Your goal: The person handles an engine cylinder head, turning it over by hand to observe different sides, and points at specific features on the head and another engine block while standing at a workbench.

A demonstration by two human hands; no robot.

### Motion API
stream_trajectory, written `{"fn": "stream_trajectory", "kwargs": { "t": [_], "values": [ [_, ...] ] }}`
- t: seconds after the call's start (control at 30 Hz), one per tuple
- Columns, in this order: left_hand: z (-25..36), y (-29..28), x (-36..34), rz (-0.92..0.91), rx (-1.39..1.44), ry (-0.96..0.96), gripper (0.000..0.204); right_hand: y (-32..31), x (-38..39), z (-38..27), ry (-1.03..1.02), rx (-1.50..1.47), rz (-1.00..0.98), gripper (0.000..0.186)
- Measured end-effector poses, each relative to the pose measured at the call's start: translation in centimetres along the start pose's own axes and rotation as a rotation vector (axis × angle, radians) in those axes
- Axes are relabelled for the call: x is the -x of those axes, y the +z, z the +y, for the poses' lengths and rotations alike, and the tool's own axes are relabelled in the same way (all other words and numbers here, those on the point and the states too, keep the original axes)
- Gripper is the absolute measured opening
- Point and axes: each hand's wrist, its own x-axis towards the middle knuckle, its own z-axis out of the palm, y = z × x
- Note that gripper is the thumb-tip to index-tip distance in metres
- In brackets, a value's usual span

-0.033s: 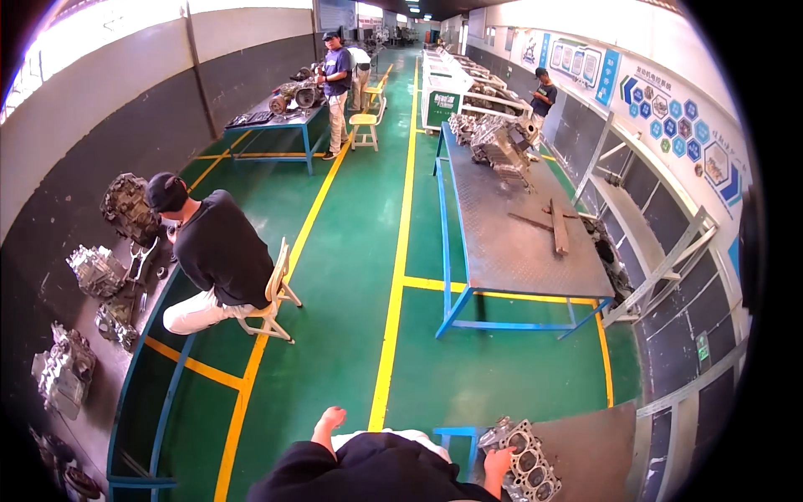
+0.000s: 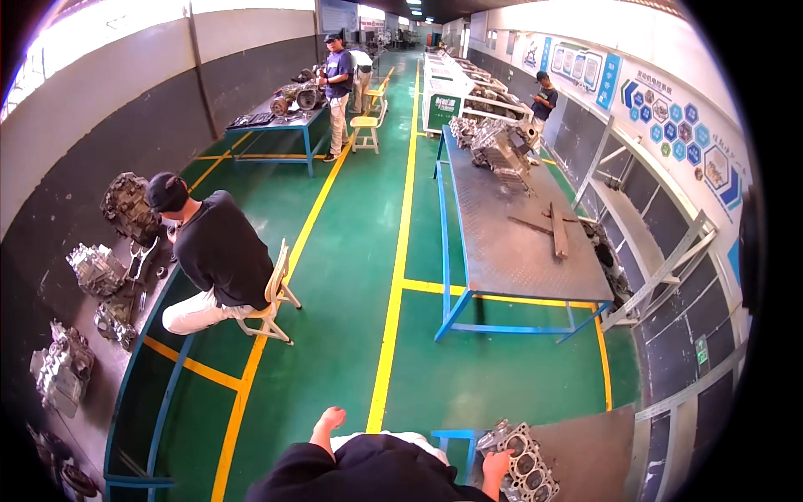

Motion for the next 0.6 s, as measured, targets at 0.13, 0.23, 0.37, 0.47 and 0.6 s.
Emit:
{"fn": "stream_trajectory", "kwargs": {
  "t": [0.13,0.23,0.37,0.47,0.6],
  "values": [
    [0.2,-0.8,0.5,0.004,-0.062,0.054,0.031,0.1,-0.3,0.9,-0.058,0.001,-0.015,0.079],
    [-2.1,-2.6,0.3,0.012,-0.224,0.018,0.031,0.3,-1.7,1.3,-0.021,0.005,-0.064,0.081],
    [-7.3,-3.4,-1.4,0.15,-0.266,-0.098,0.03,-0.1,-1.5,1.7,-0.055,-0.105,-0.249,0.078],
    [-7.0,-3.1,0.0,0.096,-0.228,-0.14,0.031,0.4,-1.1,2.9,-0.322,-0.022,-0.189,0.084],
    [-8.6,-2.5,-0.7,0.086,-0.319,-0.077,0.029,-3.9,2.4,-0.2,-0.259,0.031,-0.214,0.086]
  ]
}}
